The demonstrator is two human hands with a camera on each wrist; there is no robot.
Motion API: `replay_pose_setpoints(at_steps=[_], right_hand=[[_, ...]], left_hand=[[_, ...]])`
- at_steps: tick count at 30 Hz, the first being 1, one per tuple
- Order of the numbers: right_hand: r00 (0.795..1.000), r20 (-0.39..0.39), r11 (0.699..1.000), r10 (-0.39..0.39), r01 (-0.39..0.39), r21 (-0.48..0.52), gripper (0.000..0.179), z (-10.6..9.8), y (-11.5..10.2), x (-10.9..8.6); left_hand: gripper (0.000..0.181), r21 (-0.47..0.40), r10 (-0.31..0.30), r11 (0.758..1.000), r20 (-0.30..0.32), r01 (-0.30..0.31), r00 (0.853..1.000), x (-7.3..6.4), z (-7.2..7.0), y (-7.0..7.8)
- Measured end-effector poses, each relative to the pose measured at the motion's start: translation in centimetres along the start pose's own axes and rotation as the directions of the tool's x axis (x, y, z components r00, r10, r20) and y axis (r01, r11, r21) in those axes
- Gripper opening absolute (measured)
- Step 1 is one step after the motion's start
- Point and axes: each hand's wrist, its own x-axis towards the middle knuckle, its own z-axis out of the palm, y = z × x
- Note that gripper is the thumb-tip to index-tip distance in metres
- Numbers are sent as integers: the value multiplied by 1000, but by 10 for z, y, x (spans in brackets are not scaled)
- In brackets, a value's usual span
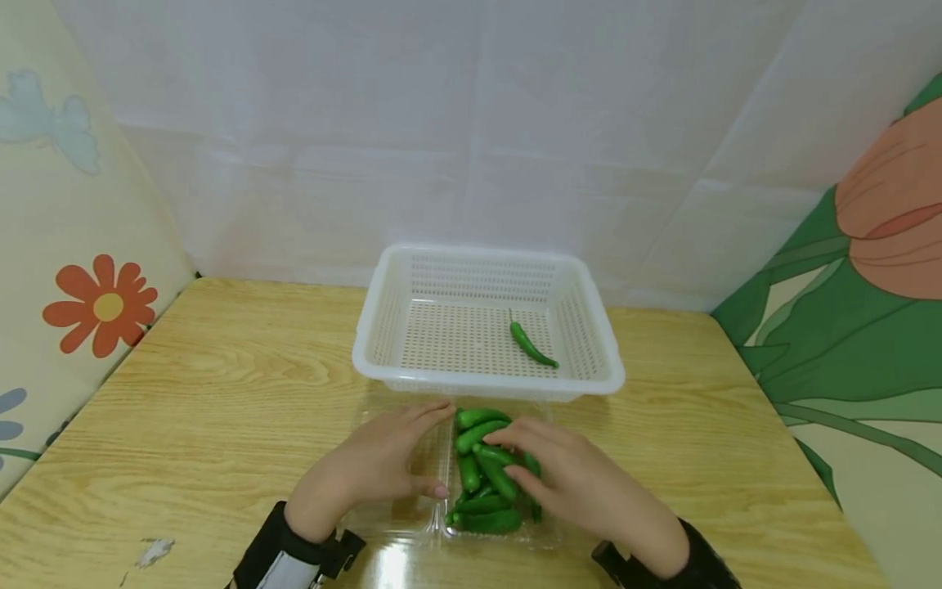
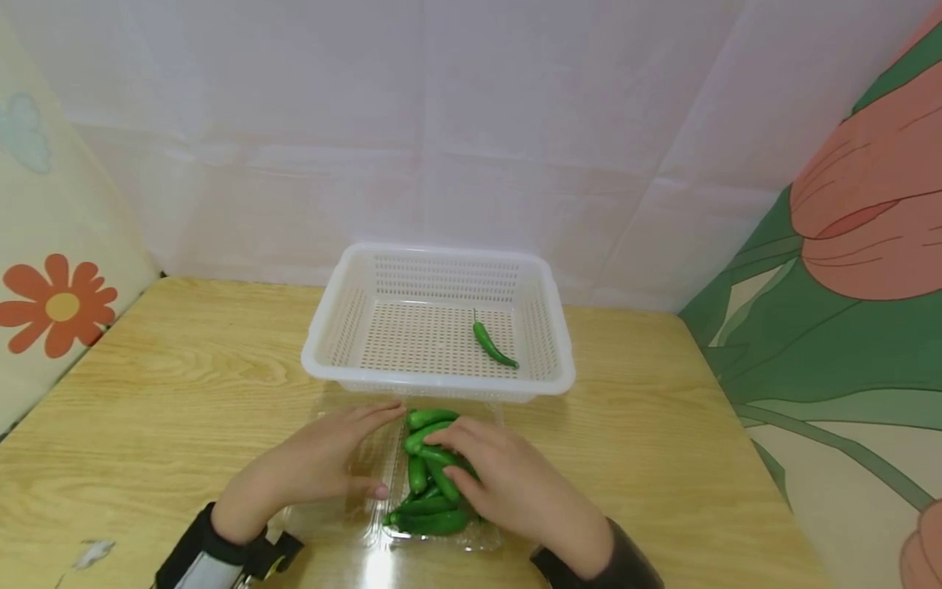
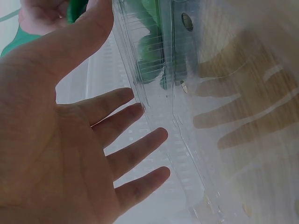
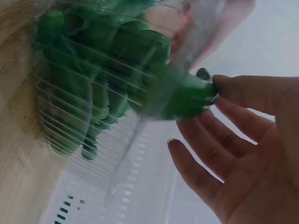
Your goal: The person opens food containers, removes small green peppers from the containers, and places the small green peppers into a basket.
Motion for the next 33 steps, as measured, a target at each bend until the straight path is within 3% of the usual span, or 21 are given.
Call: replay_pose_setpoints(at_steps=[10,18,24,33], right_hand=[[994,100,991,53,-40,-127,40,16,1,4],[972,208,987,111,-83,-141,59,23,3,4],[971,214,984,107,-72,-164,61,21,2,3],[971,213,990,108,-85,-112,55,6,-3,0]], left_hand=[[97,7,3,1000,-9,-3,1000,0,1,-1],[96,5,5,1000,-8,-5,1000,0,1,0],[97,3,4,1000,-8,-4,1000,0,0,0],[96,-1,1,1000,-3,-1,1000,-1,0,1]])
